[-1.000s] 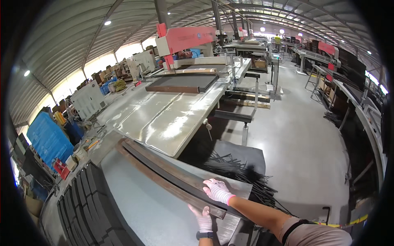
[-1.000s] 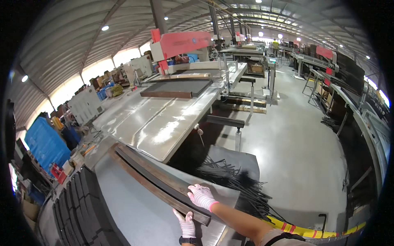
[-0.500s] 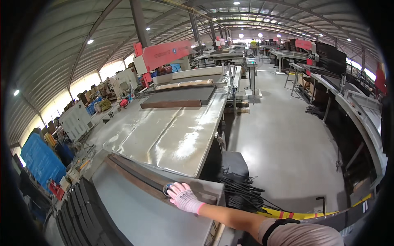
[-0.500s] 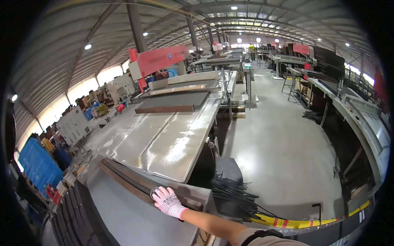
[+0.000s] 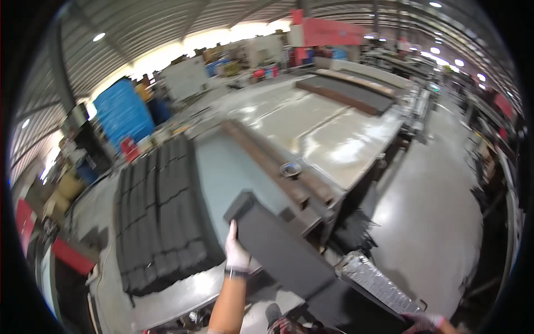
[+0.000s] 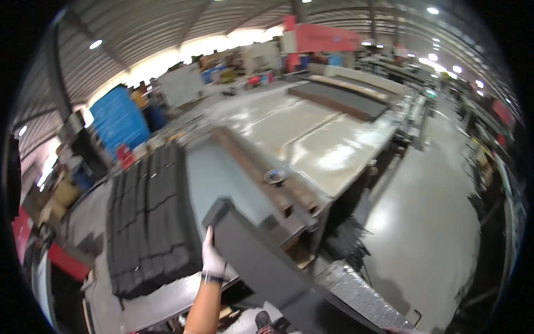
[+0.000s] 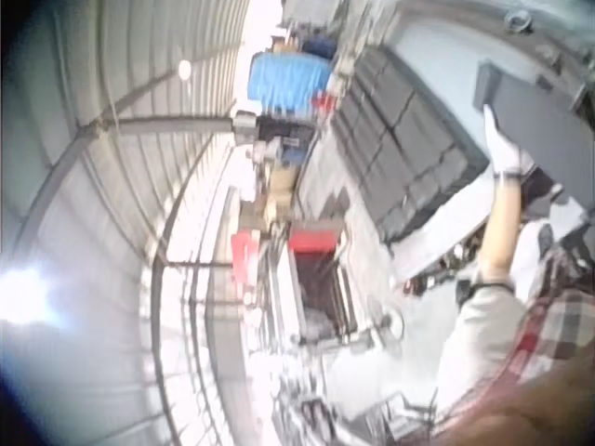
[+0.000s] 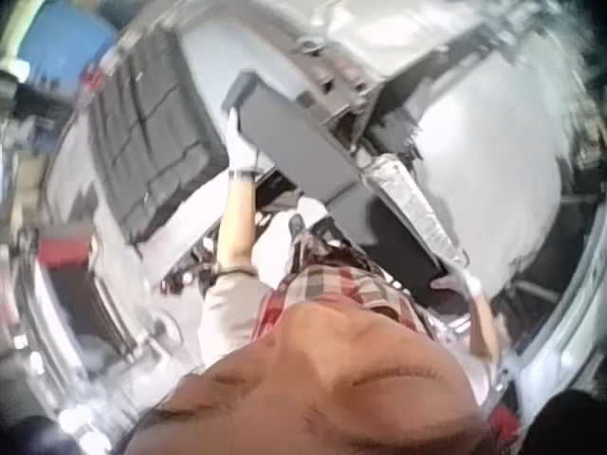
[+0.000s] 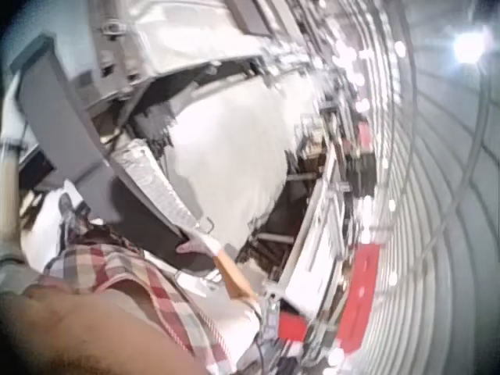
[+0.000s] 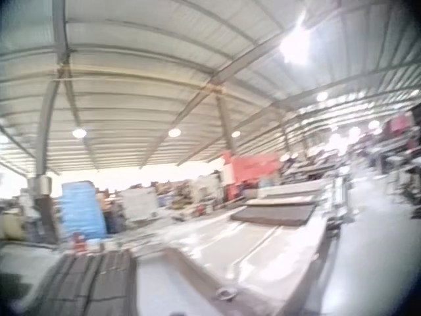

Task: Applying adhesive tape to the edges of rectangular manufactured components at a factory workstation.

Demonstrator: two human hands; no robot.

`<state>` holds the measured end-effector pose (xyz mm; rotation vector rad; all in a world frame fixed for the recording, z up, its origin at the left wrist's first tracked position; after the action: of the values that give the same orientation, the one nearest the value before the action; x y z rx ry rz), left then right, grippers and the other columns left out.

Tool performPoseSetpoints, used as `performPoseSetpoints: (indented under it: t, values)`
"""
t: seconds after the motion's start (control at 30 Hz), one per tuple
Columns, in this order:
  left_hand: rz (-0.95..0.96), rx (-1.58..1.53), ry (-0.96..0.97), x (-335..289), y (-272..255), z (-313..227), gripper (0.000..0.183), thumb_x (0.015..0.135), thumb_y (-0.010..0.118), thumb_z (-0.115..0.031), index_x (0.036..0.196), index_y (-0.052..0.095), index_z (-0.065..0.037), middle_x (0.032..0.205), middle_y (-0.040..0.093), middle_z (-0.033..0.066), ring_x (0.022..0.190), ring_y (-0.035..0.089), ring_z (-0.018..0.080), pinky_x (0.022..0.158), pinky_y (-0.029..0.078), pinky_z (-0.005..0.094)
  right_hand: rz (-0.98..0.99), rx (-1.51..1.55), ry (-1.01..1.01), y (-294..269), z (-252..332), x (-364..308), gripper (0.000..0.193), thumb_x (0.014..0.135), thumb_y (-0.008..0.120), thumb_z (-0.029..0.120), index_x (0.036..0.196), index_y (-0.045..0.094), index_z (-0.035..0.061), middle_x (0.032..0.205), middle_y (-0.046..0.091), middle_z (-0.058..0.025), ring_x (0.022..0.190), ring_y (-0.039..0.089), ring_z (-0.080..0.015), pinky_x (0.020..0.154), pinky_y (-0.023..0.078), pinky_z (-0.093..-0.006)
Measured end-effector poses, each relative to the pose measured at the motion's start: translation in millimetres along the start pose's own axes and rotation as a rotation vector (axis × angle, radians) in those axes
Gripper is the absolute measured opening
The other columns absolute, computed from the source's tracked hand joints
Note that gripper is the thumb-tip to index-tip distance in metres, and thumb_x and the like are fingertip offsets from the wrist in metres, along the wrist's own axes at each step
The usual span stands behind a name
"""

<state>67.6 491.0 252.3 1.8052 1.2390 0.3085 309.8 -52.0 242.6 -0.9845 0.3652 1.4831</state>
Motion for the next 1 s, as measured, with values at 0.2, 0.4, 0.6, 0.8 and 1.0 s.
performPoseSetpoints:
  t: [0.2, 0.4, 0.6, 0.8, 1.0]
  values:
    - [0.073, 1.567, 0.358, -5.9, -118.7, -1.8, 0.051, 0.098, 0.042, -0.047, 0.111, 0.047, 0.003, 0.116, 0.058, 0.022, 0.104, 0.056, 0.0302, 0.089, 0.046, 0.0402, -0.289, -0.466, -0.057, 85.8, 201.0, 83.2, 0.096, 0.072, 0.078, 0.03, 0.147, 0.026, 0.0005, 0.145, 0.038, -0.0216, 0.131, 0.041, -0.0316, 0.106, 0.035, -0.0398]
    - [-0.145, 1.357, 0.365, -202.6, -196.5, -55.8, 0.059, 0.087, 0.066, -0.02, 0.139, 0.042, -0.002, 0.123, 0.058, 0.0176, 0.115, 0.056, 0.0249, 0.101, 0.043, 0.0364, -0.798, -0.66, -0.769, 111.6, 427.7, 269.9, 0.086, 0.076, 0.067, 0.03, 0.144, 0.024, -0.0003, 0.129, 0.047, -0.0244, 0.095, 0.061, -0.0407, 0.084, 0.049, -0.0489]
    - [-0.921, 1.292, 0.924, -279.5, -359.2, -295.4, 0.058, 0.087, 0.061, -0.008, 0.139, 0.037, 0.001, 0.14, 0.041, 0.0182, 0.13, 0.041, 0.0285, 0.11, 0.032, 0.0397, -0.482, -0.828, -0.05, 116.7, 614.2, 439.6, 0.104, 0.071, 0.073, 0.034, 0.151, 0.011, 0.0106, 0.146, 0.033, -0.0214, 0.126, 0.049, -0.034, 0.101, 0.044, -0.045]
    - [-1.106, 0.912, 0.561, -278.5, -496.4, -402.6, 0.05, 0.097, 0.053, -0.026, 0.135, 0.042, 0.003, 0.132, 0.049, 0.0153, 0.128, 0.044, 0.0247, 0.107, 0.034, 0.0346, -0.5, -0.728, -0.245, 143.2, 649.1, 484.9, 0.095, 0.075, 0.068, 0.032, 0.151, 0.014, 0.012, 0.141, 0.04, -0.0228, 0.123, 0.051, -0.0351, 0.102, 0.042, -0.0435]
    - [-0.728, 0.891, 0.166, -202.9, -555.1, -404.2, 0.074, 0.098, 0.03, -0.061, 0.135, 0.046, 0.001, 0.126, 0.053, 0.0079, 0.112, 0.049, 0.0138, 0.098, 0.038, 0.0245, -0.351, 0.063, -0.773, 135.8, 603.8, 526.7, 0.082, 0.092, 0.051, 0.056, 0.146, 0.027, -0.0011, 0.147, 0.037, -0.0217, 0.137, 0.036, -0.0295, 0.112, 0.03, -0.0372]
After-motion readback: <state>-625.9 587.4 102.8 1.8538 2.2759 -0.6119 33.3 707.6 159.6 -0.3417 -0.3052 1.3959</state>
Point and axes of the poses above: each hand's wrist, its own x-axis towards the middle knuckle, its own y-axis out of the palm, z = x × y, the point moved 7 cm from there along x, towards the middle knuckle
